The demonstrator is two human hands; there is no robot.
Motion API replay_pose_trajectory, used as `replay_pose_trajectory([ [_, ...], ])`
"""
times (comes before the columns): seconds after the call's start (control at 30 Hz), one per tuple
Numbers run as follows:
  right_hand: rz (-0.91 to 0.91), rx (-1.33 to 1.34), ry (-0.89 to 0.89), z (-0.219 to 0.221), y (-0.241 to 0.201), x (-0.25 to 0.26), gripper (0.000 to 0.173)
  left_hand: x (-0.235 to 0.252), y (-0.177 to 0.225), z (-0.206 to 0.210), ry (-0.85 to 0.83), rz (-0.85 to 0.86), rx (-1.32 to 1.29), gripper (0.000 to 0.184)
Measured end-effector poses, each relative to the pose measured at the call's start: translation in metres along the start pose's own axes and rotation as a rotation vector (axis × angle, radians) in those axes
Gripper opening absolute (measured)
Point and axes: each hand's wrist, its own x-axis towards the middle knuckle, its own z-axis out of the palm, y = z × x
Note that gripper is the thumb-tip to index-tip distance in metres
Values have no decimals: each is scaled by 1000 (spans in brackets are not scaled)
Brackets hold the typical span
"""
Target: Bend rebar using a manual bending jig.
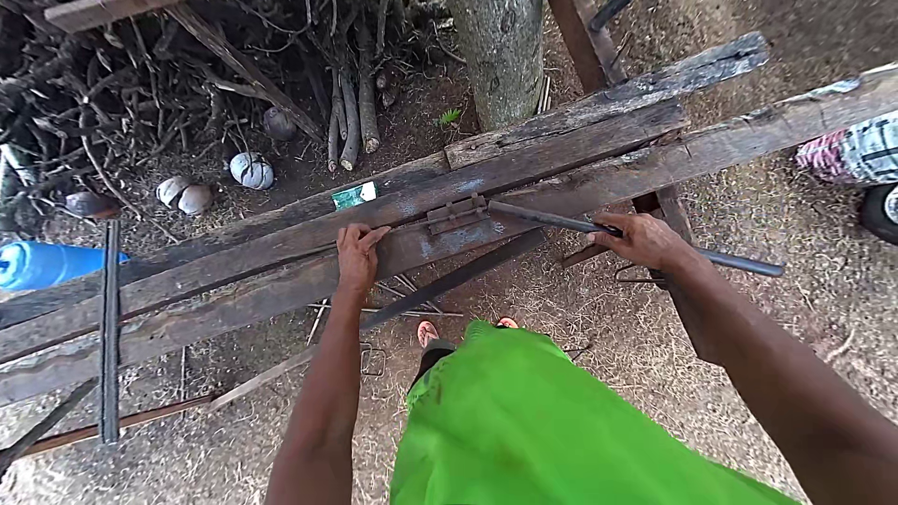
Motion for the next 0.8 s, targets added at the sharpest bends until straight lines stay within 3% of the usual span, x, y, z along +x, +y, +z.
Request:
replay_pose_trajectory([
  [0.23,90,100,34,33,-13,-25,35,33,-16,-1,-40,75,-10,36],
  [0.47,91,83,89,38,-18,-32,31,39,-20,-6,-157,132,-33,40],
  [0.8,131,-7,53,-16,35,-33,38,42,-21,-1,-162,123,-72,41],
])
